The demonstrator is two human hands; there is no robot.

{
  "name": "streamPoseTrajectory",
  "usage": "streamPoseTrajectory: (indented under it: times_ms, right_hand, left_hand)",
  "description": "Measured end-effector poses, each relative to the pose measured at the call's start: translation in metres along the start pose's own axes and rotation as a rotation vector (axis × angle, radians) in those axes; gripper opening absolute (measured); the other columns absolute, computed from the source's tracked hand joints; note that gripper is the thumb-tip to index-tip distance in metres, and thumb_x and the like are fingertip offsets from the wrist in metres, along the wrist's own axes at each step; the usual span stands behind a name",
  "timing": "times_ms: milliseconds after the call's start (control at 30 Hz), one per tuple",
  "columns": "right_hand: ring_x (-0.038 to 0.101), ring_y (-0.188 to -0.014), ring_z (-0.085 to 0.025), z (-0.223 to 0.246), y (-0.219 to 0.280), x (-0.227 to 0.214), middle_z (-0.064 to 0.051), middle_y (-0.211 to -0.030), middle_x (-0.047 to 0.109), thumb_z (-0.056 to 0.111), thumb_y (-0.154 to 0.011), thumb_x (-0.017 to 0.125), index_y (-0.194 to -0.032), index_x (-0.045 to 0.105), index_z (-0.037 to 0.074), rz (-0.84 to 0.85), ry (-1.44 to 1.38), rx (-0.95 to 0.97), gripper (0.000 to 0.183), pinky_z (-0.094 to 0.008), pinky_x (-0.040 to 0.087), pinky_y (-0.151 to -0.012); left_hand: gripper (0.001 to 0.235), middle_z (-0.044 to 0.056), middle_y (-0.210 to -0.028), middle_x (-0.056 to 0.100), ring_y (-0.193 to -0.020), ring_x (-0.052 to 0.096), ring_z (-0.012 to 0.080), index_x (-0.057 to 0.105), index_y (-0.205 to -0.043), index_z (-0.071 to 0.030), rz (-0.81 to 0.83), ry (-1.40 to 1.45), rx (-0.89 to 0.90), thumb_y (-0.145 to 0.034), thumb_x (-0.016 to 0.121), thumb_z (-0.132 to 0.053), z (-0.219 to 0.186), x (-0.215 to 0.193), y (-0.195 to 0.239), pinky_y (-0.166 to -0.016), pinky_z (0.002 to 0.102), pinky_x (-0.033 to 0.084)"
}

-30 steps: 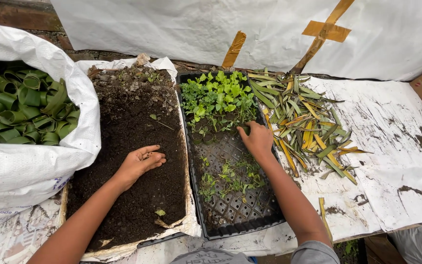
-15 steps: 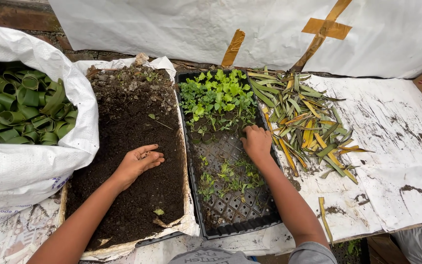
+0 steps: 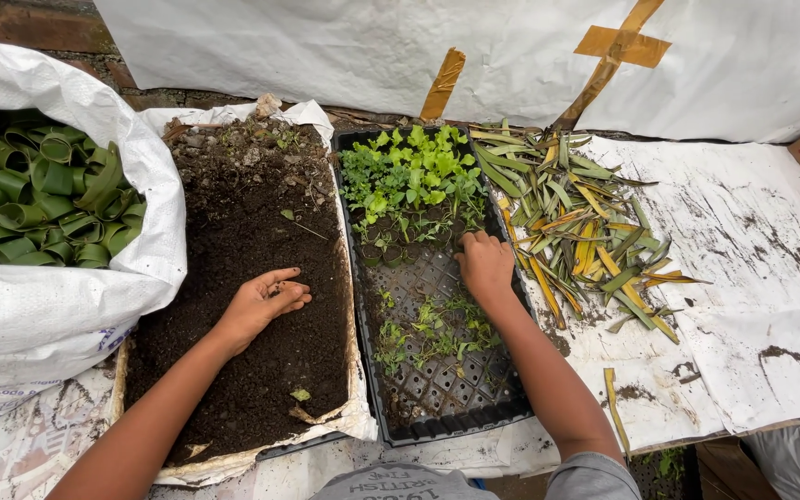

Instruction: Planting small green seedlings or cuttings into a container of soil

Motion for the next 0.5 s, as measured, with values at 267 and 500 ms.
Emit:
streamPoseTrajectory:
  times_ms: [267, 500]
  right_hand:
    - [0.081, -0.107, -0.027, 0.078, 0.023, -0.022, -0.007, -0.11, 0.074, 0.012, -0.111, 0.074, -0.125, 0.073, 0.014, -0.015, -0.146, -0.216, 0.014, -0.043, 0.067, -0.091]
    - [0.08, -0.109, -0.034, 0.196, 0.059, -0.042, -0.014, -0.112, 0.073, 0.0, -0.114, 0.066, -0.124, 0.072, 0.002, 0.076, -0.472, -0.657, 0.012, -0.046, 0.073, -0.081]
  left_hand:
    - [0.045, 0.019, -0.113, 0.076, -0.106, 0.075, 0.0262, 0.065, -0.14, -0.004, -0.045, -0.503, 0.193, -0.095, 0.073, -0.005, -0.033, -0.007, 0.009, -0.09, 0.04, 0.064]
    - [0.035, 0.003, -0.125, 0.074, -0.123, 0.068, 0.0238, 0.071, -0.134, -0.02, -0.165, -1.245, 0.439, -0.099, 0.069, -0.025, -0.114, -0.007, 0.038, -0.111, 0.047, 0.046]
Point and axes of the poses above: each hand's wrist, its own y-axis away from the middle knuckle, its own x-axis out of the palm, z = x × y, the point moved 5 cm from there along -y, towards the middle knuckle
